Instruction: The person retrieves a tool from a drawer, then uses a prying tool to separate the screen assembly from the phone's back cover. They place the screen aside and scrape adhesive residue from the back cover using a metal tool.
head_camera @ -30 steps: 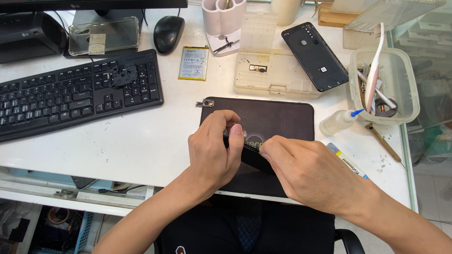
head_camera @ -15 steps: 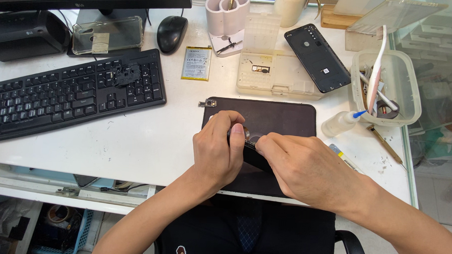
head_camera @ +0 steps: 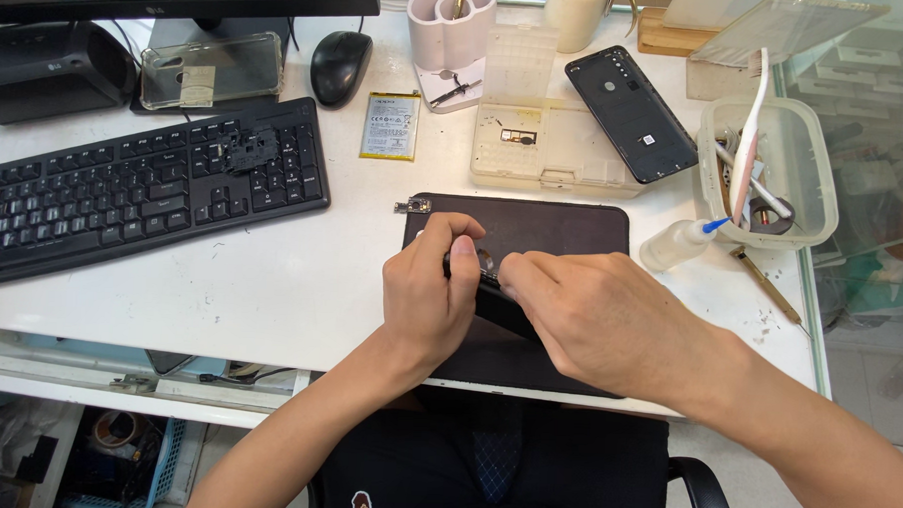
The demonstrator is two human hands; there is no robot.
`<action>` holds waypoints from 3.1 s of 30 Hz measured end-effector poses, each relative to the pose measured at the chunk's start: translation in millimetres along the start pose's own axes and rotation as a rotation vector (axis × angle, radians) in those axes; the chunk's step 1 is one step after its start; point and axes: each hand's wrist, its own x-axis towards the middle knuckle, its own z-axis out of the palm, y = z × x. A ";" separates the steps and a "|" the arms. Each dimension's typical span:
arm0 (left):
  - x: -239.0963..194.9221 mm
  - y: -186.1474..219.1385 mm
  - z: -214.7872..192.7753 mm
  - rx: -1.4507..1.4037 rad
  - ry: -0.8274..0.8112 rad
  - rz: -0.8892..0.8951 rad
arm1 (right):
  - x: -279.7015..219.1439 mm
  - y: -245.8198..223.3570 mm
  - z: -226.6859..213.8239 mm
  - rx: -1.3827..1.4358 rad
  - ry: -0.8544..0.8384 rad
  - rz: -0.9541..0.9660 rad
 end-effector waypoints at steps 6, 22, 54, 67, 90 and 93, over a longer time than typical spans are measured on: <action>2.0 -9.0 8.4 -0.042 -0.012 -0.188 | -6.3 13.3 -4.8 0.146 -0.097 0.224; 40.2 -23.6 -25.7 0.326 -0.613 0.787 | 8.4 53.5 16.2 0.425 -0.125 0.508; 18.6 -10.1 -37.9 0.305 -0.326 0.600 | -25.6 28.0 -51.4 0.344 -0.137 0.528; 11.0 13.6 1.3 0.154 -0.004 0.486 | 32.7 -19.7 -71.4 0.037 -0.312 0.488; 23.2 20.6 -17.3 -0.068 -0.077 0.703 | -11.2 -7.6 -39.9 0.275 -0.003 0.115; 16.9 25.0 -20.2 -0.046 -0.038 0.628 | -22.3 -11.9 -21.9 0.237 0.122 0.128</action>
